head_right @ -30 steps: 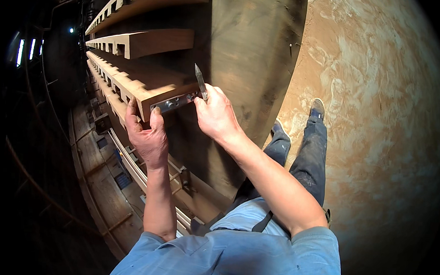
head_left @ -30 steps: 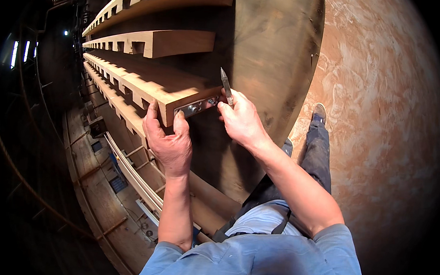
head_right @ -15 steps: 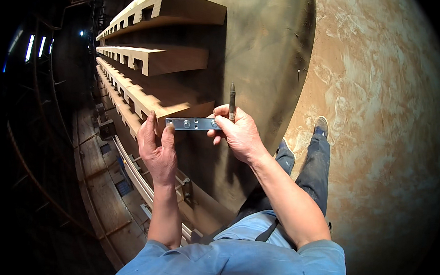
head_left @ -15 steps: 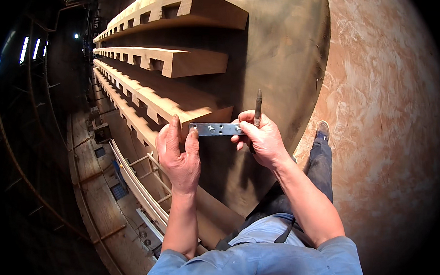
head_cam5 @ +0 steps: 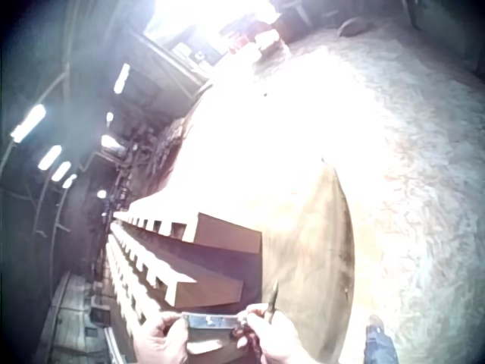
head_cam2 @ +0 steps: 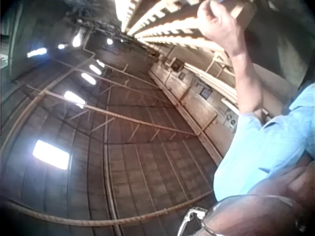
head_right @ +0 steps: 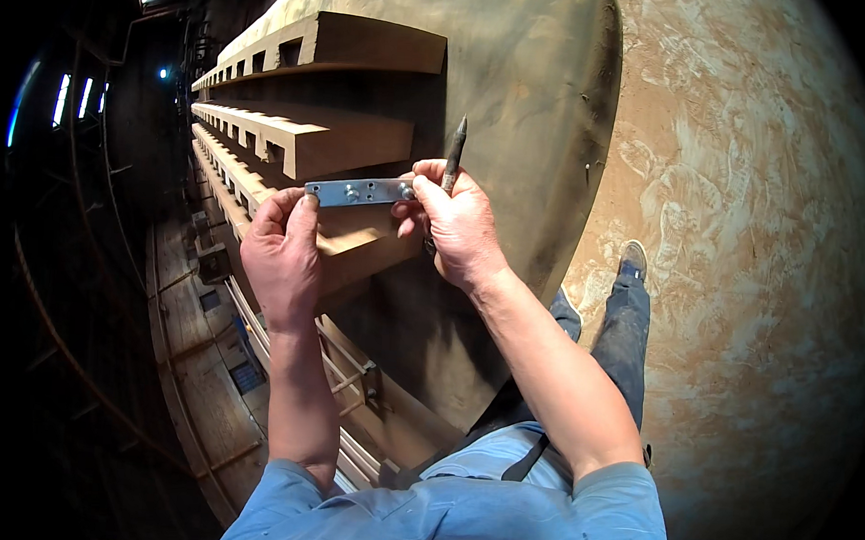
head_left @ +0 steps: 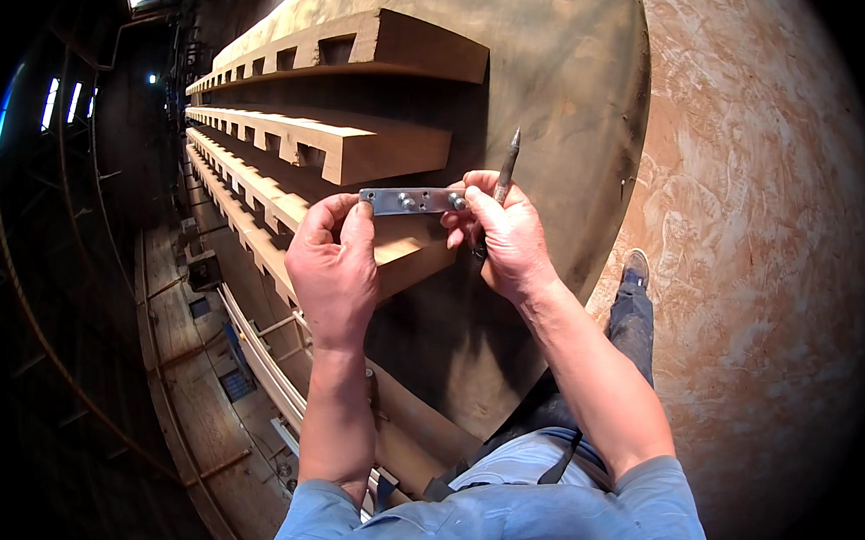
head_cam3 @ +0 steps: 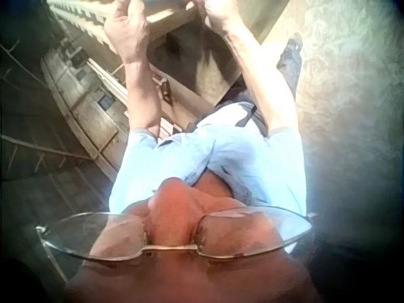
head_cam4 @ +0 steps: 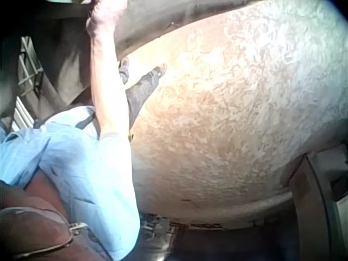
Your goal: The person aligns a metal bracket with the end of a wooden beam and marks the wood with a pencil. Then the person uses a screwdriver to drive a screw through the bracket and into the wooden beam.
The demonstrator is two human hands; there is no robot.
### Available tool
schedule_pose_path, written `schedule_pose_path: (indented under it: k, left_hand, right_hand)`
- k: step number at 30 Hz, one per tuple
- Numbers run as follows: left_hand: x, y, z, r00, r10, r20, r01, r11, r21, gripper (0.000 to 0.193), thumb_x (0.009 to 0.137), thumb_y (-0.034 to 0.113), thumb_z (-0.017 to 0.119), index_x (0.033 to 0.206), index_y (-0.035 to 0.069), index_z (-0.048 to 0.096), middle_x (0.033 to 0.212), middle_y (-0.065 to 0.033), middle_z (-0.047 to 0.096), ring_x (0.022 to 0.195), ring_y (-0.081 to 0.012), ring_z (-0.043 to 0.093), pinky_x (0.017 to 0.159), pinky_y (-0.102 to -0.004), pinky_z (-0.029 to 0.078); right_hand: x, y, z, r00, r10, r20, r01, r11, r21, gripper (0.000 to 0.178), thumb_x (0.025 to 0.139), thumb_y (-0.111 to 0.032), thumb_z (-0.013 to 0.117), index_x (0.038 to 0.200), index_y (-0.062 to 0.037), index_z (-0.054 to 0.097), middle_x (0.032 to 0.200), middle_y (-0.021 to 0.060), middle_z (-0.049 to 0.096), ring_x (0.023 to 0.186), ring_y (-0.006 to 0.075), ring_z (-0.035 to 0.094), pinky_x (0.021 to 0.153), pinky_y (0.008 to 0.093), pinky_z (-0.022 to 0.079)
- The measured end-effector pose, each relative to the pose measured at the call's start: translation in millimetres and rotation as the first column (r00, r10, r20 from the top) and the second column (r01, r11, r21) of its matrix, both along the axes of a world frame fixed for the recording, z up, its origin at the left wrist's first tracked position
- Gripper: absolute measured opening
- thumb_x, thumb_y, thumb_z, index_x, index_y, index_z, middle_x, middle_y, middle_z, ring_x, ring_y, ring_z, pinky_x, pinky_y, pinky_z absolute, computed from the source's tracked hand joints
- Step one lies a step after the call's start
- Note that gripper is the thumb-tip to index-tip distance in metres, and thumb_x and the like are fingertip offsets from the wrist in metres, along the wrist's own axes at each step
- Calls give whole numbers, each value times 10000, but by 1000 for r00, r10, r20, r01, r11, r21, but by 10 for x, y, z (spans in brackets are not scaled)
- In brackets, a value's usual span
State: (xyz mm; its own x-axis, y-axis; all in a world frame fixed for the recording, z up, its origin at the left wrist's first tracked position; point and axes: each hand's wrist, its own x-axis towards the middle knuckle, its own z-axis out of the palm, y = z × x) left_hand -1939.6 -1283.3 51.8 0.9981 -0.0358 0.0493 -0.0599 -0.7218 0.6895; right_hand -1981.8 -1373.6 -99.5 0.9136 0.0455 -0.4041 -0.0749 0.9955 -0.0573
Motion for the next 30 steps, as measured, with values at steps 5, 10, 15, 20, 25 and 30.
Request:
schedule_pose_path:
  k: [5,10,15,20,25,30]
  left_hand:
    - [161,-1,-72,995,-8,97,-15,971,238,101,916,44,678,985,-28,695,795,-36,673,690,-69,587,631,-227,487]
    - [183,-4,-104,980,-39,197,-34,936,351,98,887,49,698,957,-19,706,781,-80,685,662,-111,612,622,-254,498]
    - [188,-32,-165,974,-56,219,-31,927,375,93,892,48,696,949,-24,712,791,-66,695,667,-94,609,615,-241,488]
    - [177,-95,-108,990,43,135,-55,995,81,93,945,15,645,955,-45,715,805,21,680,700,-12,558,610,-167,436]
    - [141,-46,-15,994,84,63,-90,991,101,92,948,30,652,986,-37,704,812,25,641,701,-19,529,632,-175,419]
    - [137,48,-26,998,53,35,-56,993,101,106,943,10,650,1016,-53,696,861,2,686,745,-20,573,661,-169,455]
  right_hand:
    - [127,35,107,986,-66,-151,50,993,-111,296,1019,-118,555,1287,6,528,1114,129,668,907,198,681,667,318,609]
    - [116,-37,155,961,166,-220,-235,912,-337,275,980,-148,633,1209,3,616,964,87,674,803,124,644,533,236,519]
    - [207,154,177,990,-125,72,121,446,-887,365,816,-86,765,1163,-61,653,896,81,610,751,198,644,652,324,533]
    - [298,216,252,967,-157,203,221,105,-970,455,729,-101,808,1155,-90,649,1089,120,583,815,309,690,659,397,588]
    - [279,287,343,957,-165,240,250,43,-967,476,711,-83,779,1168,-82,646,1115,99,564,831,278,690,637,363,593]
    - [337,274,324,943,-150,295,297,-14,-955,412,708,-63,730,1116,-76,673,982,62,604,794,232,673,589,328,578]
